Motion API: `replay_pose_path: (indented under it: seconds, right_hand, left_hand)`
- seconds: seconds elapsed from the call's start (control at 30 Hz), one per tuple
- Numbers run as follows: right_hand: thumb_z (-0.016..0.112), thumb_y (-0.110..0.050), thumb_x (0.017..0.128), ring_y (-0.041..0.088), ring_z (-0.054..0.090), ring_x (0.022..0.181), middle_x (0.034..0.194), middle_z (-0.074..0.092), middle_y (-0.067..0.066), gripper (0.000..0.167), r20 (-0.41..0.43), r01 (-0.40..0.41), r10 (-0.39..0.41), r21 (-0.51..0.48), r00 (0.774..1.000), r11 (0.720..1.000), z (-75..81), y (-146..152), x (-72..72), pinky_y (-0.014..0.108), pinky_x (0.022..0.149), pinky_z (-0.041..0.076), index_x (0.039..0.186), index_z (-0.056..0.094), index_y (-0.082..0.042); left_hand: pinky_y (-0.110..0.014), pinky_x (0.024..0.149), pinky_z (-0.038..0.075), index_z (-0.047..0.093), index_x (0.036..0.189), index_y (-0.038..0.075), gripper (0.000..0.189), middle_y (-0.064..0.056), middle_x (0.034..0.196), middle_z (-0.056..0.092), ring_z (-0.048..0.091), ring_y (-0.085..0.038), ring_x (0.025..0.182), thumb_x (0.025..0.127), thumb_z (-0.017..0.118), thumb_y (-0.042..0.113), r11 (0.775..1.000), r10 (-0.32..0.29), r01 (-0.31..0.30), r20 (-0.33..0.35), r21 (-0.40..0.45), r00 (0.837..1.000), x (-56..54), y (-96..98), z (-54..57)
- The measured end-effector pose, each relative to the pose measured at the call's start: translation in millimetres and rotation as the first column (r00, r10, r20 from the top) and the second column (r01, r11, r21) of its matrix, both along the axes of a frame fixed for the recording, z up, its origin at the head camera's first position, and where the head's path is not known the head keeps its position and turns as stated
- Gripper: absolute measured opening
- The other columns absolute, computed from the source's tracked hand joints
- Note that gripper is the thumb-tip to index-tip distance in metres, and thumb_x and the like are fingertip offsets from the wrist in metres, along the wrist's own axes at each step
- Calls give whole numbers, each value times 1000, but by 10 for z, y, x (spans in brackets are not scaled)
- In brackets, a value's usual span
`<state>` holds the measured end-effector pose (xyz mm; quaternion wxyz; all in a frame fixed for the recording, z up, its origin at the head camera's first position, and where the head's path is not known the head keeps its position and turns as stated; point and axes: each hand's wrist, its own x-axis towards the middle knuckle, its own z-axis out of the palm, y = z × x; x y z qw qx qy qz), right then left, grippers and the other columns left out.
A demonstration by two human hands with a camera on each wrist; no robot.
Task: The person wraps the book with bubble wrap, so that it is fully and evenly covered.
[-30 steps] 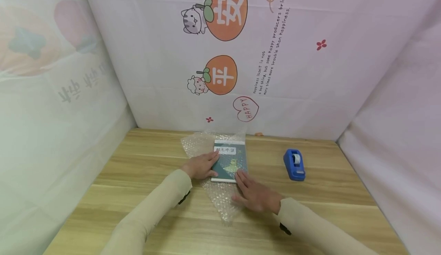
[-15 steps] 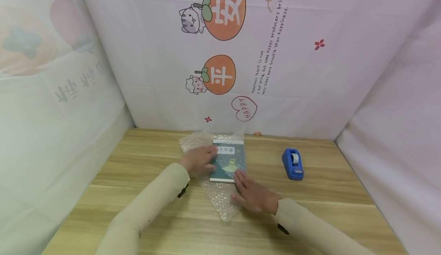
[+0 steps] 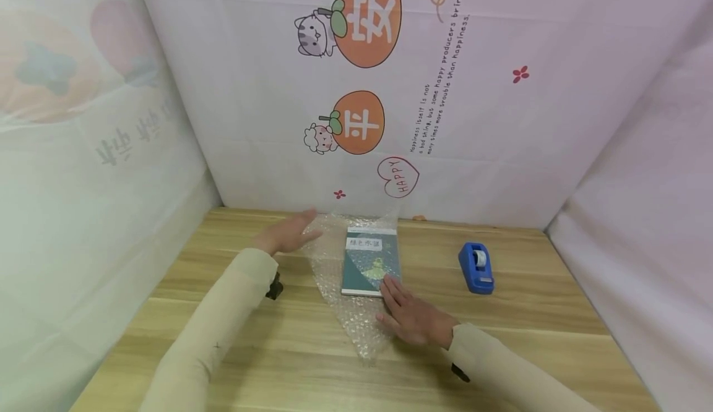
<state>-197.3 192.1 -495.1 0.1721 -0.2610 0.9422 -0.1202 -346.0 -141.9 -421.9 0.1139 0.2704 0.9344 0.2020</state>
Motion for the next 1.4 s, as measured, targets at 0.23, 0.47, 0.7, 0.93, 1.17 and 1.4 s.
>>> replay_pose_path:
  seconds: [0.23, 0.47, 0.7, 0.93, 1.17, 1.4]
  right_hand:
    - [28, -51, 115, 36, 3, 167, 179, 1, 20, 76, 0, 3, -3, -2, 1000, 1000, 10, 7, 16, 55, 134, 20, 169, 10, -1]
    - [28, -52, 115, 37, 3, 167, 179, 1, 19, 77, 4, 3, -3, -11, 1000, 1000, 15, 16, 22, 55, 134, 20, 169, 10, 0]
    - [30, -51, 115, 37, 3, 167, 179, 1, 19, 76, 12, 10, -10, -18, 1000, 1000, 20, 17, 31, 56, 134, 20, 169, 10, -1]
    - [30, -50, 115, 37, 3, 167, 179, 0, 19, 76, 10, 7, -7, -23, 1000, 1000, 28, 11, 44, 57, 134, 21, 169, 9, 0]
    - [30, -49, 115, 37, 3, 167, 179, 1, 20, 75, 7, 1, -1, -18, 1000, 1000, 18, 8, 40, 56, 134, 21, 169, 10, 0]
    - [29, -49, 115, 37, 2, 167, 179, 0, 20, 75, 10, 6, -6, -30, 1000, 1000, 11, 17, 42, 57, 134, 20, 169, 9, 0]
  left_hand:
    - [-62, 133, 14, 22, 167, -1, 78, -24, 175, 19, 17, -47, 163, 112, 38, 53, 957, 138, -172, 154, 233, 978, -100, -300, -59]
    - [-61, 133, 18, 26, 166, -1, 81, -26, 174, 23, 21, -47, 161, 111, 39, 57, 868, 209, -325, 318, 375, 925, -102, -496, -150]
    - [-59, 133, 21, 30, 164, -1, 70, -24, 174, 24, 23, -45, 161, 114, 41, 47, 795, 220, -407, 413, 449, 884, -107, -565, -269]
    - [-54, 132, 28, 34, 159, -10, 60, -30, 169, 31, 31, -45, 158, 115, 43, 29, 690, 158, -477, 530, 544, 833, -121, -524, -475]
    - [-51, 131, 30, 37, 156, -12, 51, -31, 164, 40, 39, -45, 155, 116, 39, 19, 618, 85, -493, 572, 612, 816, -154, -448, -643]
    - [-50, 129, 35, 35, 156, -13, 48, -32, 164, 37, 39, -45, 155, 115, 37, 12, 527, -7, -524, 620, 669, 785, -160, -324, -713]
